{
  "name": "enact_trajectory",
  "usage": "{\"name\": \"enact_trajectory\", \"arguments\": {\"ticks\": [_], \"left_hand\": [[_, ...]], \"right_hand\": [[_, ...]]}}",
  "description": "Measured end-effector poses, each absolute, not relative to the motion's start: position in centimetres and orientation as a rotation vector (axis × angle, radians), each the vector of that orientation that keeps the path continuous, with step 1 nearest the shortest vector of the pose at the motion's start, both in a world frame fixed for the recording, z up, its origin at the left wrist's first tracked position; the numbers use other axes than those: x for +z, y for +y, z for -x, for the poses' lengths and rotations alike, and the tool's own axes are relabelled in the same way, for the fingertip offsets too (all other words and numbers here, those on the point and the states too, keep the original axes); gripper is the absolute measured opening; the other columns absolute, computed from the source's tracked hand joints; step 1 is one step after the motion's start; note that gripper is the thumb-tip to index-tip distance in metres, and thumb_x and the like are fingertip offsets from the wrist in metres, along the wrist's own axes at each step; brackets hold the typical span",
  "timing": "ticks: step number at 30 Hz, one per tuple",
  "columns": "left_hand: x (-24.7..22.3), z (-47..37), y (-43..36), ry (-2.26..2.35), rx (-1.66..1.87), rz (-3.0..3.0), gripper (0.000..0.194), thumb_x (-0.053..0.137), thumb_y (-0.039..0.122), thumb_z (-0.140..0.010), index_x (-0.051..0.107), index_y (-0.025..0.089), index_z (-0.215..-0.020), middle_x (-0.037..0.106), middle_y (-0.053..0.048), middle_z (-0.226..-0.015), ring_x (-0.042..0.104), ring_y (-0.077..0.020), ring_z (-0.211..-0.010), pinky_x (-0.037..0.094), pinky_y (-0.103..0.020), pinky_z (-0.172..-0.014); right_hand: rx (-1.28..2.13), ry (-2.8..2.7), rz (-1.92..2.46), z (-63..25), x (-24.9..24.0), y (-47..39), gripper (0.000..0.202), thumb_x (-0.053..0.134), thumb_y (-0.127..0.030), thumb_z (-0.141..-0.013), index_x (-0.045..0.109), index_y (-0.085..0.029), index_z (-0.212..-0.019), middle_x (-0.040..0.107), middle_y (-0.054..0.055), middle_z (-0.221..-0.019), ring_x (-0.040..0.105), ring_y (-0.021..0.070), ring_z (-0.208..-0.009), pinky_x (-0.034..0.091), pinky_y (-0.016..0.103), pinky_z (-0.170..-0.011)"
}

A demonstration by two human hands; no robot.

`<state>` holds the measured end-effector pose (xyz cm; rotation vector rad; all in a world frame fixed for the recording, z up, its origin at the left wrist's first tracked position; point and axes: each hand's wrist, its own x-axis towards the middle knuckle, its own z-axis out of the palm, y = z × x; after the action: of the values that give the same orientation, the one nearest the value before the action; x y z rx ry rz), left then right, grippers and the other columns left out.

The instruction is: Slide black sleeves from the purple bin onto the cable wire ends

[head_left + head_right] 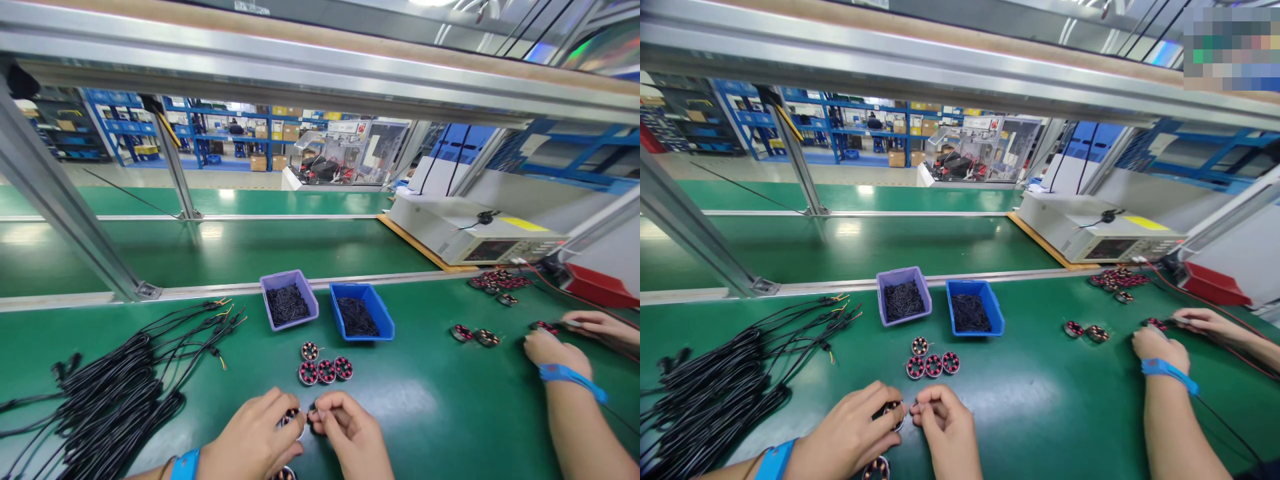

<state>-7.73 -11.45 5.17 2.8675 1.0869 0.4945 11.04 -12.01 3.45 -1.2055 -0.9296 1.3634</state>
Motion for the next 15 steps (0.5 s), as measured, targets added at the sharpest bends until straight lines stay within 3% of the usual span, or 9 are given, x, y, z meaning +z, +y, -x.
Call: {"name": "enact_trajectory", "arguments": {"ticks": [7,13,15], "left_hand": [[5.1,7.7,-11.7,1.099,0.452,-2.845,0.033,0.076,0.021,-0.087,0.056,0.019,-0.113,0.069,-0.007,-0.109,0.070,-0.0253,-0.086,0.061,-0.034,-0.063],[5.0,7.7,-11.9,1.165,0.497,-2.690,0.041,0.081,0.020,-0.082,0.054,0.018,-0.113,0.071,-0.007,-0.112,0.072,-0.0256,-0.094,0.063,-0.035,-0.074],[5.0,7.7,-11.8,1.171,0.504,-2.656,0.043,0.082,0.017,-0.081,0.054,0.017,-0.113,0.072,-0.007,-0.112,0.072,-0.0262,-0.095,0.064,-0.037,-0.076]], "right_hand": [[1.398,-1.101,1.194,-11.7,2.6,-12.0,0.044,0.080,-0.063,-0.075,0.071,-0.020,-0.080,0.073,0.004,-0.076,0.072,0.0226,-0.073,0.058,0.030,-0.071],[1.155,-1.524,1.192,-12.2,2.9,-12.1,0.011,0.065,-0.030,-0.091,0.072,-0.022,-0.089,0.073,0.006,-0.088,0.072,0.0211,-0.076,0.059,0.025,-0.067],[0.963,-1.681,1.155,-12.0,3.3,-12.0,0.012,0.059,-0.019,-0.090,0.071,-0.023,-0.088,0.072,0.005,-0.089,0.072,0.0197,-0.075,0.059,0.023,-0.066]]}}
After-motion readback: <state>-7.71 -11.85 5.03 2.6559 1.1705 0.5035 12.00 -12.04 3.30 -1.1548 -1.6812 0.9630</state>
